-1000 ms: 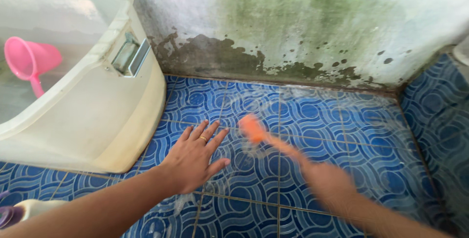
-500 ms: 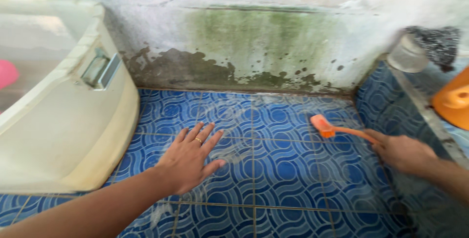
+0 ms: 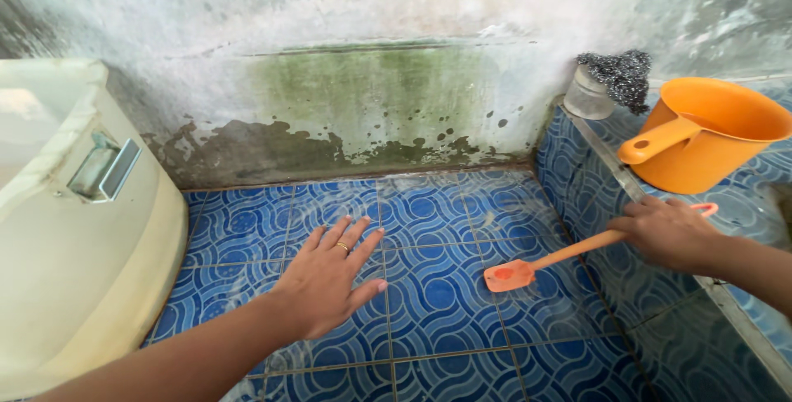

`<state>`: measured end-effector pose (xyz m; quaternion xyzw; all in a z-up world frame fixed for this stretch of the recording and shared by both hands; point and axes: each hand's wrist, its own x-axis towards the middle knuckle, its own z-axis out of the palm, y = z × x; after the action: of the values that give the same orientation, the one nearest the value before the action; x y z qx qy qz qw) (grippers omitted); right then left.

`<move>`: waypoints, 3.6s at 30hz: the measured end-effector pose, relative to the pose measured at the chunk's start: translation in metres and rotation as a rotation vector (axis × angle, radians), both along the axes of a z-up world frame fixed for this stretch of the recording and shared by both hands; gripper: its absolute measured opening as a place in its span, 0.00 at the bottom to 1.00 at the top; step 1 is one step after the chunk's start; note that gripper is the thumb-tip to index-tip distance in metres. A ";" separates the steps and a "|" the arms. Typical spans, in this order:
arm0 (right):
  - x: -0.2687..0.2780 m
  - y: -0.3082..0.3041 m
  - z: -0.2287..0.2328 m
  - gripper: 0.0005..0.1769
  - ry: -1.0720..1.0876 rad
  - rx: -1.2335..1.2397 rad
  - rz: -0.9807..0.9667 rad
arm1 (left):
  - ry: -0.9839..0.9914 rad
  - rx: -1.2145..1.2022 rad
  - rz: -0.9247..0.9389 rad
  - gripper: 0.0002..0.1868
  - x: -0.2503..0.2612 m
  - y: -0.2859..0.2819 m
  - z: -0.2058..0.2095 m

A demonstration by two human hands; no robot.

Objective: The person moves a laundry basin and a stool, then uses a brush and liquid cleaner to scrub a tiled floor area next to a water tub. They repeatedly apply cleaner and water, scrubbing the same section of floor.

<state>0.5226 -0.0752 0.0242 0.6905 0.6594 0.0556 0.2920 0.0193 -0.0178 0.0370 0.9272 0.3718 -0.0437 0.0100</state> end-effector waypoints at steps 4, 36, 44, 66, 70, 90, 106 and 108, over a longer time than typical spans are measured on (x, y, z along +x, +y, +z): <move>0.034 -0.003 -0.029 0.25 0.097 0.109 0.011 | 0.003 0.033 -0.036 0.41 0.005 -0.001 0.004; -0.034 0.144 0.049 0.09 1.502 0.634 -0.791 | 0.100 0.001 0.311 0.41 -0.103 -0.032 0.023; -0.224 0.231 0.089 0.20 1.267 -0.004 -0.432 | 0.118 -0.011 0.453 0.42 -0.153 -0.045 0.019; -0.338 0.237 0.118 0.20 0.335 0.143 0.087 | 0.149 -0.075 0.518 0.43 -0.184 -0.053 0.013; -0.314 0.235 0.116 0.12 0.236 0.165 0.107 | 0.145 -0.059 0.489 0.42 -0.178 -0.052 0.010; -0.279 0.172 0.137 0.33 0.255 0.382 0.206 | -0.054 -0.102 0.439 0.41 -0.158 -0.070 0.016; -0.457 0.158 0.118 0.27 2.279 0.077 -0.070 | -1.580 -0.487 0.582 0.21 -0.086 0.076 0.109; -0.472 0.156 0.125 0.27 2.275 0.048 0.065 | -1.673 -0.426 0.547 0.17 -0.093 0.086 0.114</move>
<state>0.0508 0.0805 0.1489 0.3286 0.5582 -0.5830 -0.4904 -0.0739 0.0684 0.1513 0.5138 0.4347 0.5806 0.4582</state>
